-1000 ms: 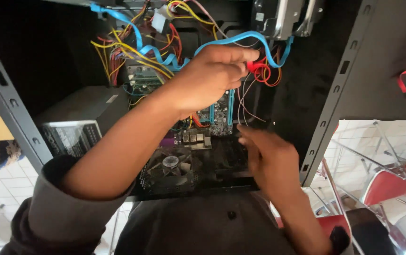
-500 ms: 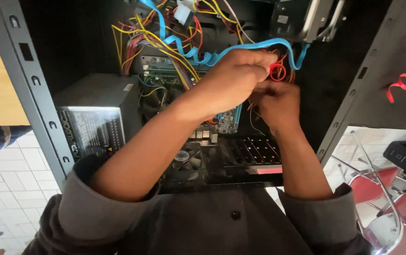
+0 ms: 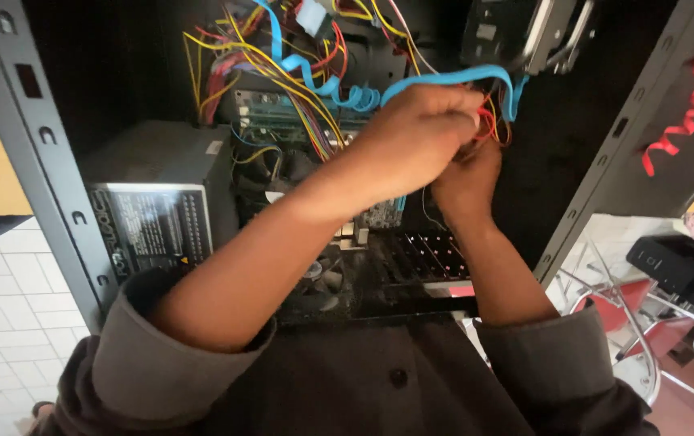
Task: Installing and connecting an additional hard drive and managing internal cables inside a computer case.
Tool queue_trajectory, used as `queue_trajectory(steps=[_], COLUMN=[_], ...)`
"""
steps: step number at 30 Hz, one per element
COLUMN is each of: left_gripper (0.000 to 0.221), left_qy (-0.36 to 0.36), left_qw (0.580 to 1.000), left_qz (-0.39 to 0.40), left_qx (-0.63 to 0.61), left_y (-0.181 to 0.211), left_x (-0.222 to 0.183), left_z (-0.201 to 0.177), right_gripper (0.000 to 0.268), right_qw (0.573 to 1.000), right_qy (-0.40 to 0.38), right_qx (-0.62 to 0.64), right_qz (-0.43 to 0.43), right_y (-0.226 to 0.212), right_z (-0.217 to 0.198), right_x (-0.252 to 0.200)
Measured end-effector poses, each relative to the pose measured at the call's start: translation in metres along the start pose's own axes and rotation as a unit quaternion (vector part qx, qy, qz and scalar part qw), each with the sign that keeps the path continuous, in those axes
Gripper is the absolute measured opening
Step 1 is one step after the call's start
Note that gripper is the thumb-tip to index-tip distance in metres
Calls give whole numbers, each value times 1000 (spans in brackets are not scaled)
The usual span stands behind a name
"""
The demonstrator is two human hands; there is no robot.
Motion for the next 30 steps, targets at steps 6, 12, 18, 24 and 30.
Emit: queue_trajectory(steps=[6,12,18,24,30], left_gripper=[43,19,43,22,18], left_qy=[-29,-28,-23,-21,-24], left_qw=[992,999,997,999,998], left_qz=[116,-20,66,-16,-35], left_qx=[-46,17,-21,40,42], left_y=[5,29,-7,31,37], left_x=[-7,-12,0,-11,-14], left_z=[-4,-3,4,-1,-3], right_gripper=[19,16,14,12,10], right_qw=[999,998,997,995,992], right_qy=[-14,-21,-24,-31,-41], right_qx=[-31,-54,-74,-98,-122], right_qz=[-4,3,4,5,6], right_y=[-5,-2,-5,-5,-3], right_z=[2,0,3,4,4], right_x=[3,1,3,5,2])
Point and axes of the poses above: each hand's wrist, its own x-axis towards the middle knuckle, its own z-axis out of the palm, y = z × x, the point moved 7 cm from there along x, towards the middle knuckle, and after that the axes turned 13 degrees about z, right-handed, at the moved point
